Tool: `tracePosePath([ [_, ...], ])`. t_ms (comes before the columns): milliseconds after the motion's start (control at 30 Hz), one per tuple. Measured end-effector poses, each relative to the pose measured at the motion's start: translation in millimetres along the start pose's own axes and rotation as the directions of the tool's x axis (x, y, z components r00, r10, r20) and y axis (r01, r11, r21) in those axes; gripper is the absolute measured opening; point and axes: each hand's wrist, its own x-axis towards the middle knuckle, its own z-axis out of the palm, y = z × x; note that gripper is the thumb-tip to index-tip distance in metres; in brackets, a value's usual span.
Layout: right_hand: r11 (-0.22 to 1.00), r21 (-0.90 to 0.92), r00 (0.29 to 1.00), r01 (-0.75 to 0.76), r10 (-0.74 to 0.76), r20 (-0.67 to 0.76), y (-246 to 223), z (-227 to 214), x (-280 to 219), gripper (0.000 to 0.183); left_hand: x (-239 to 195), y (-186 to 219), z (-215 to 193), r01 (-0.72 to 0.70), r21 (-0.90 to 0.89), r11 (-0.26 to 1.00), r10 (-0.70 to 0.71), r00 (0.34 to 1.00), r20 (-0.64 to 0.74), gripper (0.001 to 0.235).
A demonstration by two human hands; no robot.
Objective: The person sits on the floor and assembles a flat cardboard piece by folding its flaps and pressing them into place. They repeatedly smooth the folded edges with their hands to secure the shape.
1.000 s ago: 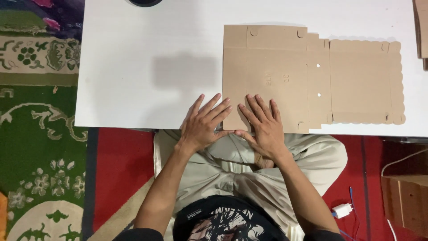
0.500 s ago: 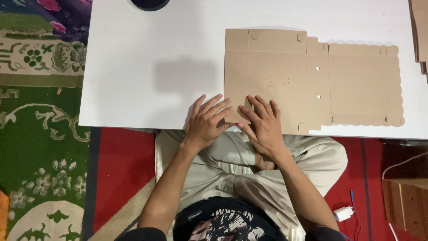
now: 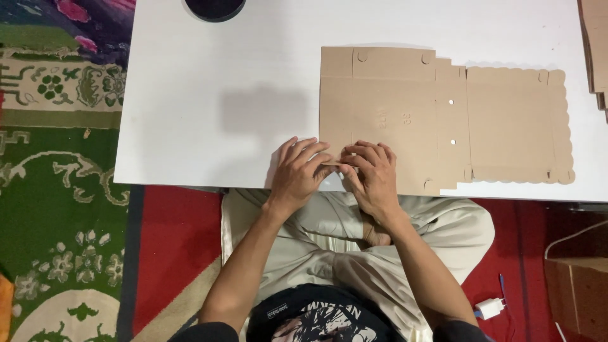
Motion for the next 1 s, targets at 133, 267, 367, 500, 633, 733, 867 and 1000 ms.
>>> tracePosePath([
  [133, 1.000, 0.015, 0.999, 0.015, -0.014, -0.043, 2.4, 4.8, 6.8, 0.031, 5.4, 2.7, -0.1, 0.008, -0.010, 1.000, -0.008, 1.000, -0.021, 0.031],
  [267, 0.999, 0.049, 0.996, -0.015, 0.019, -0.084, -3.7, 4.4, 13.5, 0.034, 10.3, 5.5, -0.4, 0.023, -0.025, 0.999, -0.024, 0.997, -0.079, 0.036],
  [367, 0.999, 0.048, 0.995, -0.025, 0.030, -0.100, -0.7, 7.5, 17.9, 0.032, 14.1, 5.1, -1.6, 0.039, -0.046, 0.998, -0.043, 0.994, -0.096, 0.037],
  [500, 0.998, 0.047, 0.992, -0.039, 0.045, -0.115, 7.3, 14.4, 20.0, 0.027, 16.1, 5.2, -3.1, 0.058, -0.045, 0.997, -0.063, 0.992, -0.110, 0.036],
  [633, 0.998, 0.035, 0.990, -0.046, 0.050, -0.129, 11.9, 19.3, 20.7, 0.026, 21.6, 11.2, -15.6, 0.085, -0.094, 0.992, -0.093, 0.991, -0.092, 0.036],
  [733, 0.994, 0.072, 0.987, -0.084, 0.093, -0.134, 12.3, 20.4, 20.3, 0.028, 21.5, 11.8, -16.4, 0.108, -0.105, 0.989, -0.115, 0.991, -0.062, 0.040],
  [867, 0.989, 0.103, 0.981, -0.104, 0.120, -0.155, 14.4, 23.3, 19.0, 0.034, 21.2, 13.5, -13.5, 0.129, -0.074, 0.989, -0.134, 0.989, -0.064, 0.045],
  [1000, 0.985, 0.115, 0.976, -0.127, 0.144, -0.163, 18.1, 28.2, 15.1, 0.046, 22.3, 16.6, -13.5, 0.142, -0.114, 0.983, -0.152, 0.984, -0.090, 0.057],
])
